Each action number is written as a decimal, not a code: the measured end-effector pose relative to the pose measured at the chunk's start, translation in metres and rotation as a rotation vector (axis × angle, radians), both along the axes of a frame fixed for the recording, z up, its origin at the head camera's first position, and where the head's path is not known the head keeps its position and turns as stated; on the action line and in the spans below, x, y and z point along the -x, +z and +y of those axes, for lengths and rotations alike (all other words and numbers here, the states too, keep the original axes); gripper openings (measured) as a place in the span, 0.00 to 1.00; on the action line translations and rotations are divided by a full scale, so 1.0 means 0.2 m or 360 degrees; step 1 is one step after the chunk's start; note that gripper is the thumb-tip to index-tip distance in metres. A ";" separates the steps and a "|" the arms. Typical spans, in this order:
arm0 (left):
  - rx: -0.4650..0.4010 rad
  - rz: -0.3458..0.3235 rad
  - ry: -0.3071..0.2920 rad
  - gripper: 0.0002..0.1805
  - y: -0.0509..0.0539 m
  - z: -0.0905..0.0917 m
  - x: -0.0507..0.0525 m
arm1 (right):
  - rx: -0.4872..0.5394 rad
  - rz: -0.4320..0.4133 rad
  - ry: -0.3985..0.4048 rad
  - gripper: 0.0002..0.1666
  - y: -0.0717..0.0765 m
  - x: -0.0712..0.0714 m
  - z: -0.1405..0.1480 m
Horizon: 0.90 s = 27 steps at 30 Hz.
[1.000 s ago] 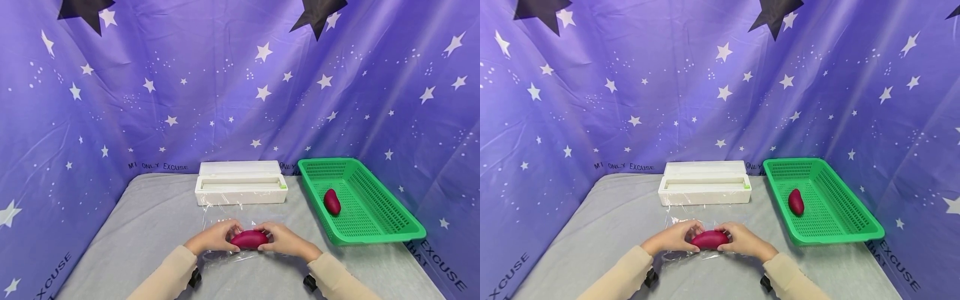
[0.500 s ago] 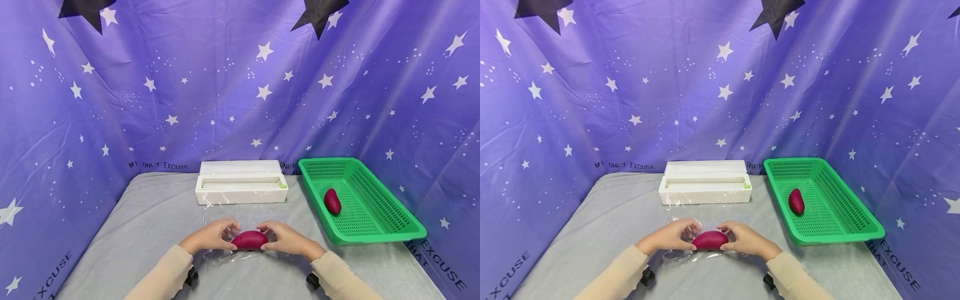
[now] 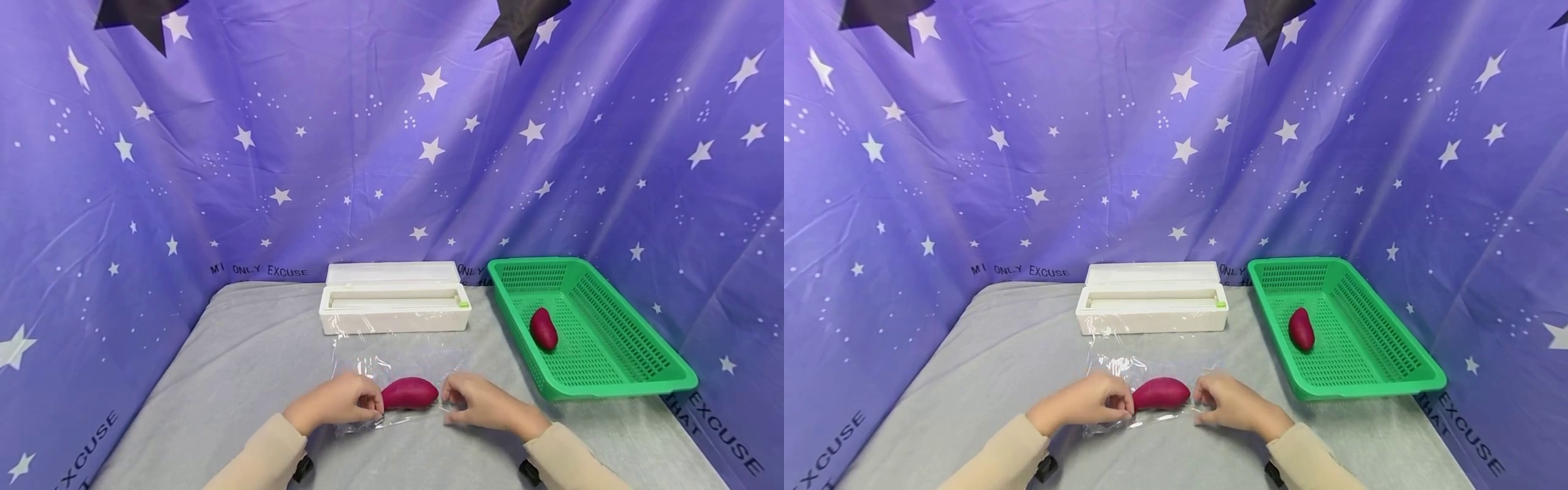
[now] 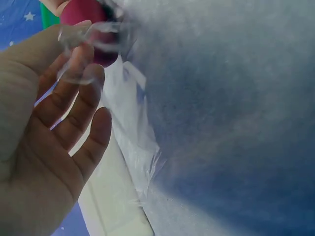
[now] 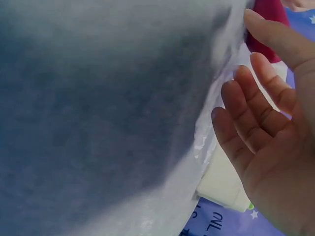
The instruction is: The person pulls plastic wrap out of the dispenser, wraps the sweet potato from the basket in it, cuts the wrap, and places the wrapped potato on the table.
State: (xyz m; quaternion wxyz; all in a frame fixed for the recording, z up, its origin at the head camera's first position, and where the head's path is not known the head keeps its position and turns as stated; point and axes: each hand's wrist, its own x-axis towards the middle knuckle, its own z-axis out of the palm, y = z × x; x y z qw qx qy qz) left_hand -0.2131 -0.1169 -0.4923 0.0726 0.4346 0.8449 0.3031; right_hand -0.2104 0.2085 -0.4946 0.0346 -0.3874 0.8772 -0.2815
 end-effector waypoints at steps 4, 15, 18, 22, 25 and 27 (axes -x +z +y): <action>0.0044 0.0134 -0.0022 0.09 -0.01 0.00 -0.02 | -0.0057 -0.0003 0.0005 0.18 -0.02 -0.01 0.01; 0.0293 0.0128 0.0077 0.09 -0.04 0.01 -0.02 | -0.0104 0.0088 0.0044 0.10 -0.04 -0.01 0.01; 0.0286 0.0183 0.0068 0.08 -0.04 0.01 -0.02 | -0.0100 0.0166 0.0068 0.09 -0.05 -0.01 0.01; 0.0221 0.0213 0.0067 0.09 -0.03 0.01 -0.01 | -0.0078 0.0237 0.0055 0.11 -0.05 -0.02 0.01; 0.0166 0.0198 0.0089 0.08 -0.02 0.00 -0.01 | -0.0069 0.0223 0.0025 0.11 -0.05 -0.01 0.01; 0.0138 0.0189 0.0099 0.07 -0.01 -0.01 0.00 | -0.0073 0.0179 0.0005 0.10 -0.04 -0.01 0.01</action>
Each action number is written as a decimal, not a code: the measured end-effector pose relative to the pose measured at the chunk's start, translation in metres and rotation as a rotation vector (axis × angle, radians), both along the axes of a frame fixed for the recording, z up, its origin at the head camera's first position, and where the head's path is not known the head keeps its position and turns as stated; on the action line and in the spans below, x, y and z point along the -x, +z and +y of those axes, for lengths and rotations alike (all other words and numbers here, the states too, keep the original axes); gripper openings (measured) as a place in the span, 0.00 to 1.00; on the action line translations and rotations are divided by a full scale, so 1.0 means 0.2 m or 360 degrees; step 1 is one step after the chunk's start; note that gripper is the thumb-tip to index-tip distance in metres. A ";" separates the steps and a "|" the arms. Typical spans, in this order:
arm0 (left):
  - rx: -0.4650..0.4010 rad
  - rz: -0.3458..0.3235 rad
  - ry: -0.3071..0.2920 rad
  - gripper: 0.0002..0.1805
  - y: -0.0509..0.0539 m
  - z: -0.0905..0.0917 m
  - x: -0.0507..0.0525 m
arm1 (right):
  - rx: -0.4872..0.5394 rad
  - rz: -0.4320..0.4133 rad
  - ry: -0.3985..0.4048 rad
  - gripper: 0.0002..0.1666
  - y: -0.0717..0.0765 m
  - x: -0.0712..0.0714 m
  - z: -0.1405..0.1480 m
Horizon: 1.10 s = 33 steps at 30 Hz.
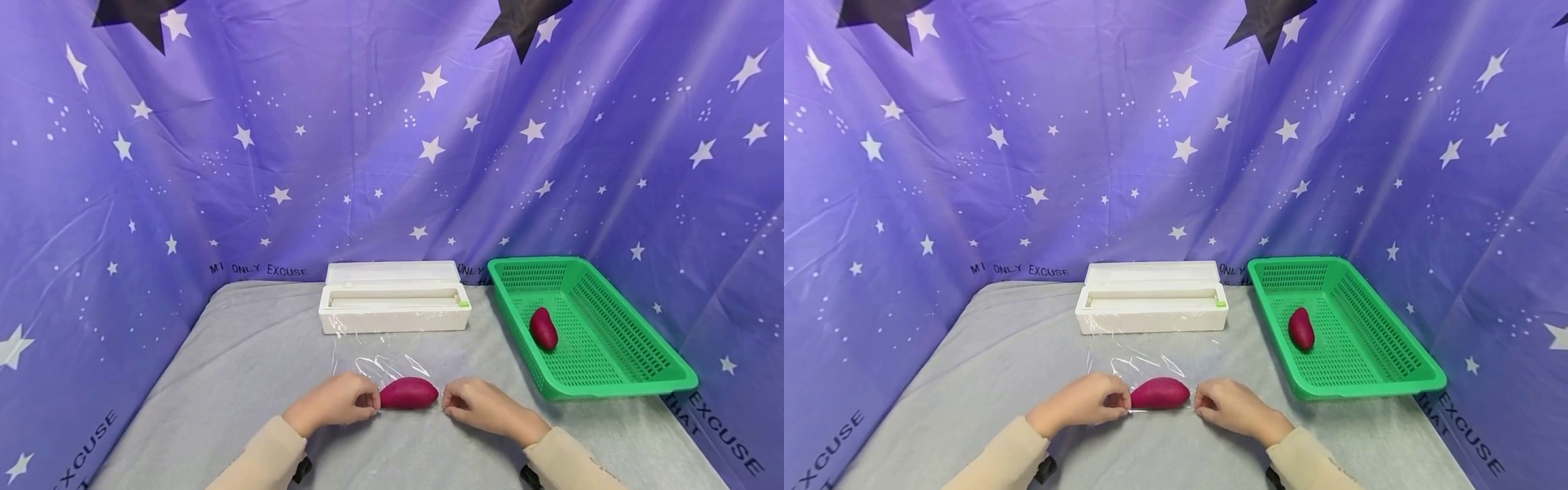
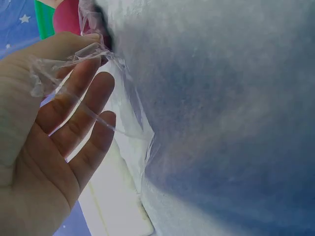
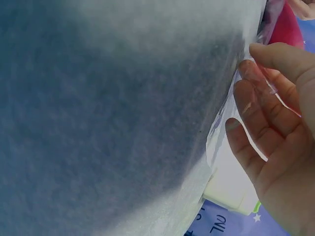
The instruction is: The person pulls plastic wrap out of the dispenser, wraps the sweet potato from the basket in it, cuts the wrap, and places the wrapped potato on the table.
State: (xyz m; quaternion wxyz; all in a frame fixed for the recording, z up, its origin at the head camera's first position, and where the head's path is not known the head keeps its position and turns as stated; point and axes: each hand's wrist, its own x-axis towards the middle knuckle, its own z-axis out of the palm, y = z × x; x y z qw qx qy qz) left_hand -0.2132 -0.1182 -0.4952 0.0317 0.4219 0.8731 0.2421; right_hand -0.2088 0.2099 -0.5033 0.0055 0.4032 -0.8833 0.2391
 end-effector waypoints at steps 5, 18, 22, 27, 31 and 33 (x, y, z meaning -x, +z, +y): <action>-0.0049 0.0012 0.0013 0.05 0.00 -0.01 0.02 | 0.0015 -0.0093 -0.0030 0.05 0.01 0.01 0.00; -0.0085 -0.0139 0.0121 0.12 0.01 -0.01 0.06 | 0.0025 -0.0073 -0.0061 0.23 0.04 0.01 0.01; -0.0098 -0.0119 0.0099 0.11 0.01 -0.02 0.06 | -0.0027 -0.0034 -0.0042 0.25 0.06 0.01 0.01; -0.0113 -0.0103 0.0068 0.11 0.03 -0.02 0.07 | -0.0059 0.0044 -0.0024 0.21 0.07 0.04 0.00; -0.0108 -0.0070 0.0041 0.11 0.04 -0.02 0.08 | -0.0055 0.0100 -0.0007 0.17 0.09 0.06 0.00; -0.0110 -0.0062 0.0031 0.12 0.05 -0.02 0.09 | -0.0056 0.0154 0.0005 0.16 0.09 0.07 -0.01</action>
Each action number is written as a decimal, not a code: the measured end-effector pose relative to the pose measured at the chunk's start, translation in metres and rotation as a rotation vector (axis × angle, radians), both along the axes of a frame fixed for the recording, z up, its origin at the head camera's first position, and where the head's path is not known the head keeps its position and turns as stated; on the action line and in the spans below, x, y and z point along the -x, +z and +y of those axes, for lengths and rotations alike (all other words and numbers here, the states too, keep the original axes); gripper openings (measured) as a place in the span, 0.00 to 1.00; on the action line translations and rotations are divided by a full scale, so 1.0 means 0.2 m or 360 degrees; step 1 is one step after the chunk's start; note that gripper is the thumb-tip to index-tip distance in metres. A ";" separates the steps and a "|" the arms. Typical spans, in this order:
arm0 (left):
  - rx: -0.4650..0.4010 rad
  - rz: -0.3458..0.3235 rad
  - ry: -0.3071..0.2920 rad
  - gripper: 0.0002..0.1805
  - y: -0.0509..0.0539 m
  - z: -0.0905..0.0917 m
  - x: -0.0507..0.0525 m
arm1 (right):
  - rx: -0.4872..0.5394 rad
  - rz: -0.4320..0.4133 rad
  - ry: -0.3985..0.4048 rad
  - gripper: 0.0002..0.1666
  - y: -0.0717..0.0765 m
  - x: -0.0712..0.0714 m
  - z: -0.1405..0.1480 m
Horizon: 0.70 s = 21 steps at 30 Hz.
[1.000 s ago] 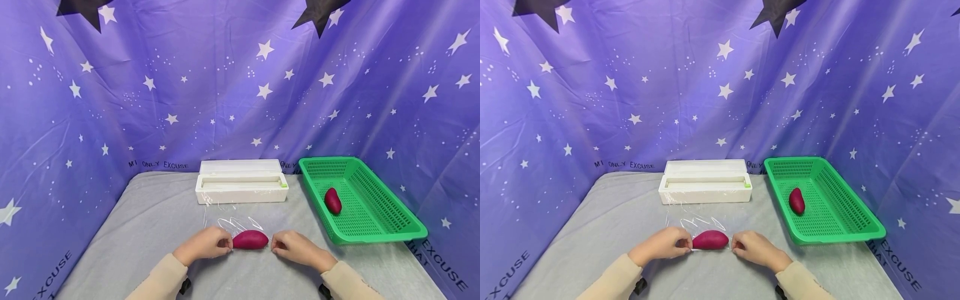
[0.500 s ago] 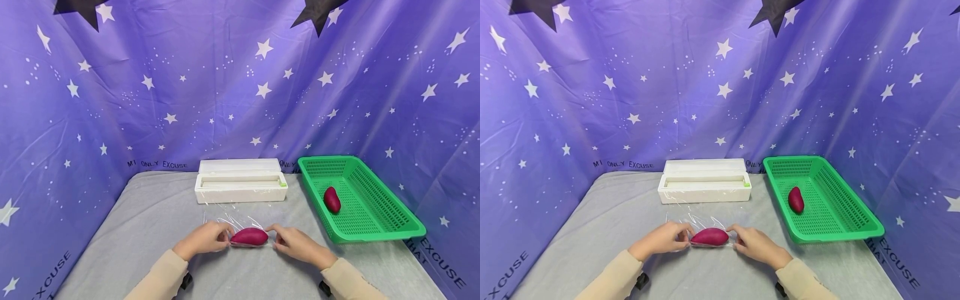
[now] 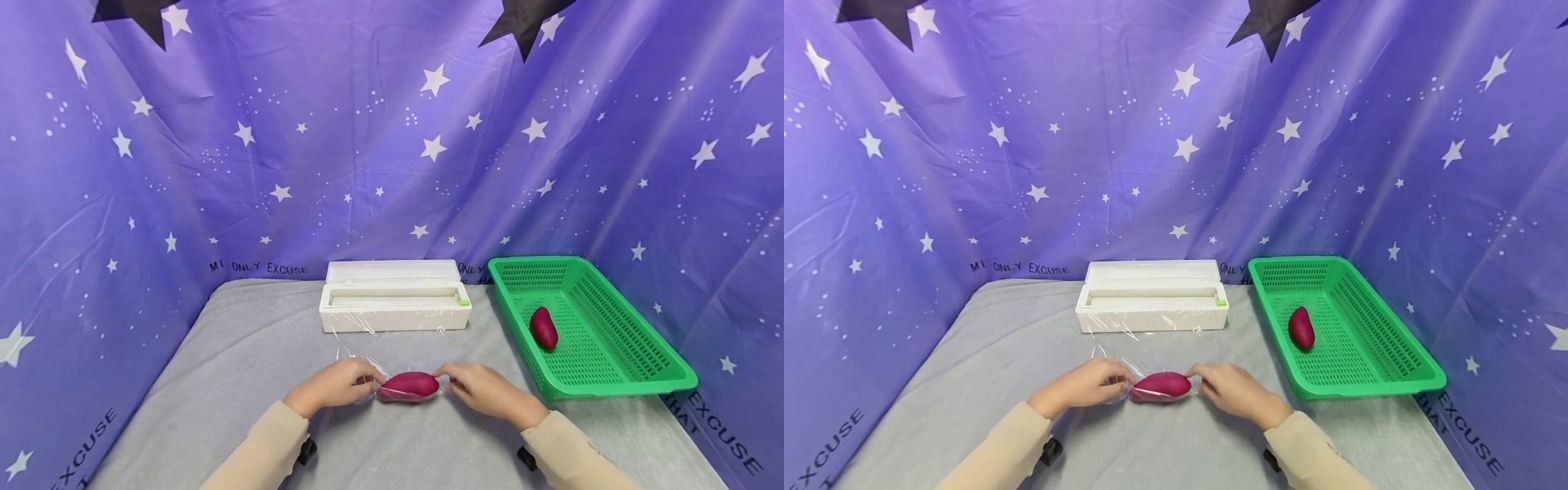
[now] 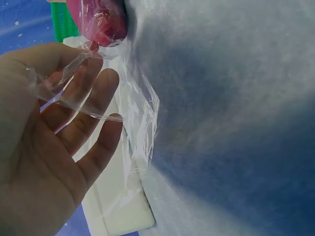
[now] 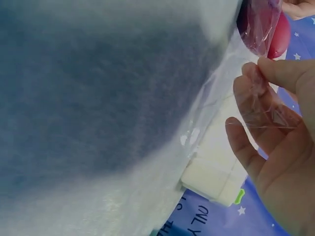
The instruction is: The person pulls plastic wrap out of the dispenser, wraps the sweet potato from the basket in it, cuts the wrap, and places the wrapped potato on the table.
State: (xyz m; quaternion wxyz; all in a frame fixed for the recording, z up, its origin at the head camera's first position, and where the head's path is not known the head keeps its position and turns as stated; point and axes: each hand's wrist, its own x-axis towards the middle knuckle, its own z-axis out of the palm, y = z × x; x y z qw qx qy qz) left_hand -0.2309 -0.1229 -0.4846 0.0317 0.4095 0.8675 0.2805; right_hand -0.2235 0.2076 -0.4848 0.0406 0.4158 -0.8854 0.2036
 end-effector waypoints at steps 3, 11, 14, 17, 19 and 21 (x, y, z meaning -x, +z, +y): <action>-0.0011 -0.0026 -0.0005 0.12 0.01 0.00 0.01 | -0.0011 0.0087 0.0015 0.17 0.01 0.03 -0.01; -0.0021 -0.0194 0.0083 0.13 -0.03 -0.01 0.09 | -0.0055 0.0070 -0.0048 0.14 0.04 0.10 -0.05; -0.0033 -0.0231 0.0118 0.13 -0.04 -0.01 0.11 | -0.0052 -0.0052 -0.0063 0.14 0.05 0.13 -0.06; -0.0060 -0.0244 0.0118 0.13 -0.04 -0.01 0.13 | -0.0043 -0.0202 -0.0069 0.15 0.05 0.16 -0.06; -0.0076 -0.0245 0.0115 0.13 -0.04 -0.01 0.14 | -0.0038 -0.0316 -0.0077 0.16 0.06 0.18 -0.07; -0.0095 -0.0246 0.0115 0.13 -0.04 -0.01 0.14 | -0.0034 -0.0437 -0.0089 0.17 0.06 0.20 -0.07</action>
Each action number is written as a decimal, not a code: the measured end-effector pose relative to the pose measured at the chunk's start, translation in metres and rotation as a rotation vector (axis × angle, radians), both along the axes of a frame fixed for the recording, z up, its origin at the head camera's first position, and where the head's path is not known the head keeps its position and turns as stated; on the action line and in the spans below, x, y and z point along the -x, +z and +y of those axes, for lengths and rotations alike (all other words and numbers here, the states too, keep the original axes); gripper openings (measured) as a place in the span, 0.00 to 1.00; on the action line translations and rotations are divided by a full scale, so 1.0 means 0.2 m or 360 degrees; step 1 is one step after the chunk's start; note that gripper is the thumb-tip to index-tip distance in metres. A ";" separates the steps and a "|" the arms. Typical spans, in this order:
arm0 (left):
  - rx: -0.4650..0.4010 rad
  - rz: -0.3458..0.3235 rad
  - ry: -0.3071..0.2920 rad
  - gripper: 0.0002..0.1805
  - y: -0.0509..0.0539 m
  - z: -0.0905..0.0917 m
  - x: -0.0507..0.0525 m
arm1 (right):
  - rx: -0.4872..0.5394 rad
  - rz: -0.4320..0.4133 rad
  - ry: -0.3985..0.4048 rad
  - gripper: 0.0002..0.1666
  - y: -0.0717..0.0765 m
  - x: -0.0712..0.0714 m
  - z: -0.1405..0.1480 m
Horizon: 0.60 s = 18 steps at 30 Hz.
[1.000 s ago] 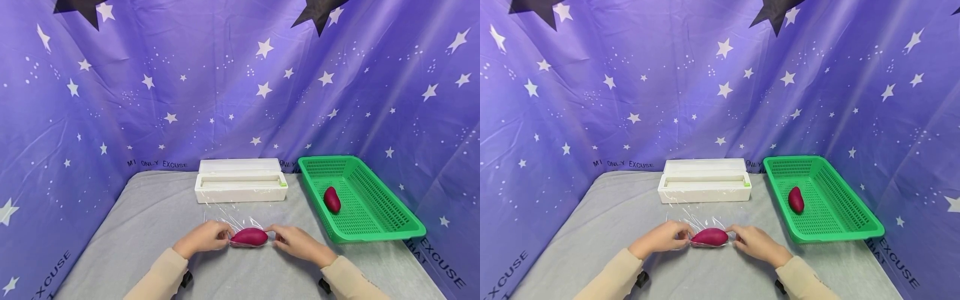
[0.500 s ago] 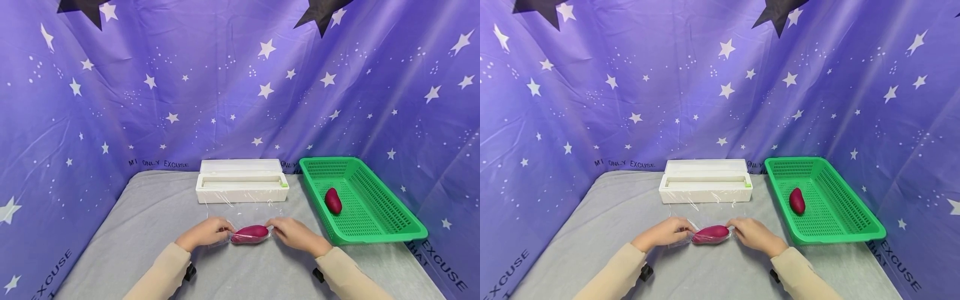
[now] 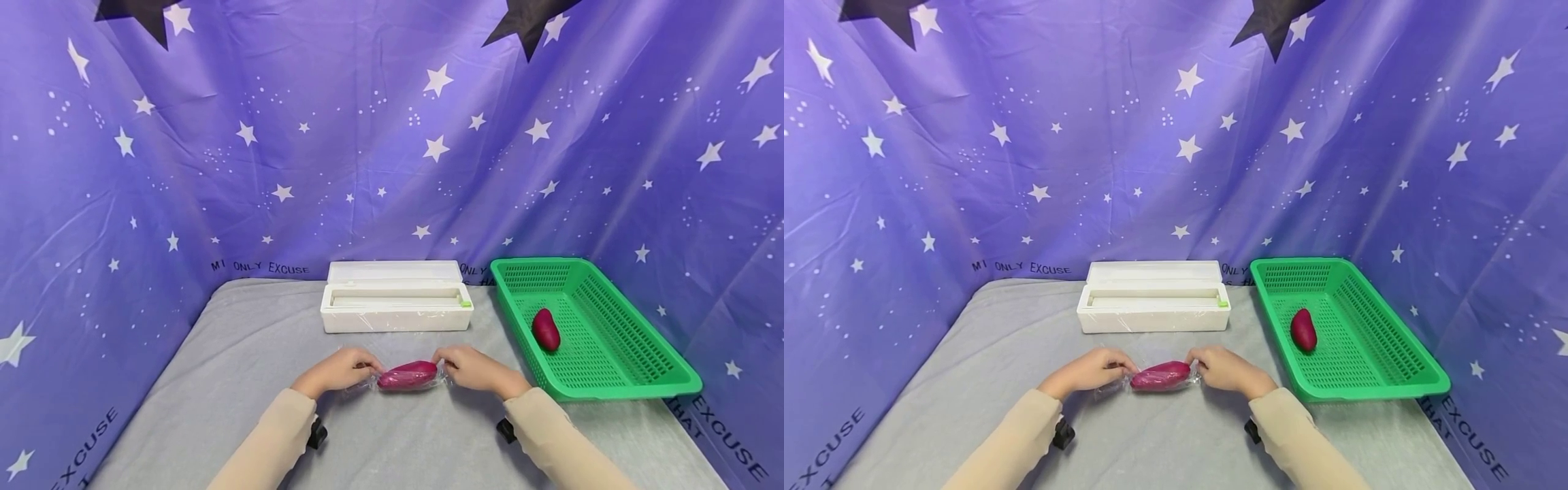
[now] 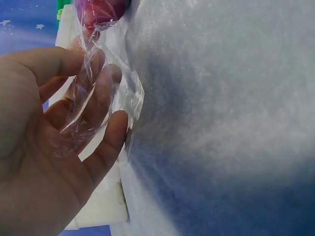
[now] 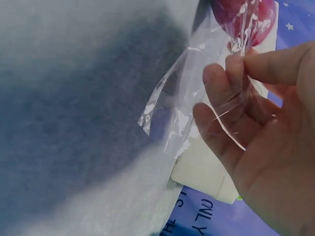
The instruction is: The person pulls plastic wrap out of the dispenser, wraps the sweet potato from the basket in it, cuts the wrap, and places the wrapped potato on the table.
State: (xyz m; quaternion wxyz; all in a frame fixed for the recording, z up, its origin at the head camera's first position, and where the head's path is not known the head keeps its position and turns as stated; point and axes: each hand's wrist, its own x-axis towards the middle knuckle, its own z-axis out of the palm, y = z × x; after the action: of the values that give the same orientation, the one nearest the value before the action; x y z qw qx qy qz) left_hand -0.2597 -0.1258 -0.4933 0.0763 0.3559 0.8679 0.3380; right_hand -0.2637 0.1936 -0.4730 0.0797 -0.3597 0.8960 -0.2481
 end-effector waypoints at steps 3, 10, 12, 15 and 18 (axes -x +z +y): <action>-0.0016 0.0002 0.0022 0.14 0.00 0.01 0.01 | 0.0003 -0.0150 -0.0042 0.18 0.00 0.01 0.00; 0.0089 0.0199 0.0127 0.15 0.00 0.05 0.02 | 0.0012 -0.0249 -0.0090 0.15 0.00 0.03 -0.02; 0.0168 0.0262 0.0177 0.16 0.01 0.06 0.02 | 0.0018 -0.0246 -0.0083 0.15 -0.01 0.04 -0.02; 0.0282 0.0357 0.0251 0.17 0.02 0.08 0.01 | 0.0000 -0.0226 -0.0076 0.14 -0.02 0.04 -0.02; 0.0337 0.0470 0.0302 0.18 0.05 0.09 0.00 | 0.0000 -0.0213 -0.0062 0.13 -0.02 0.04 -0.03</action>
State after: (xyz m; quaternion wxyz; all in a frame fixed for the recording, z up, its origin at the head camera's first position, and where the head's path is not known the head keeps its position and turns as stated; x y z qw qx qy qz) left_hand -0.2599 -0.1079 -0.4825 -0.0470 0.3082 0.9300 0.1946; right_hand -0.2715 0.1883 -0.4768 0.1345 -0.3247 0.8955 -0.2731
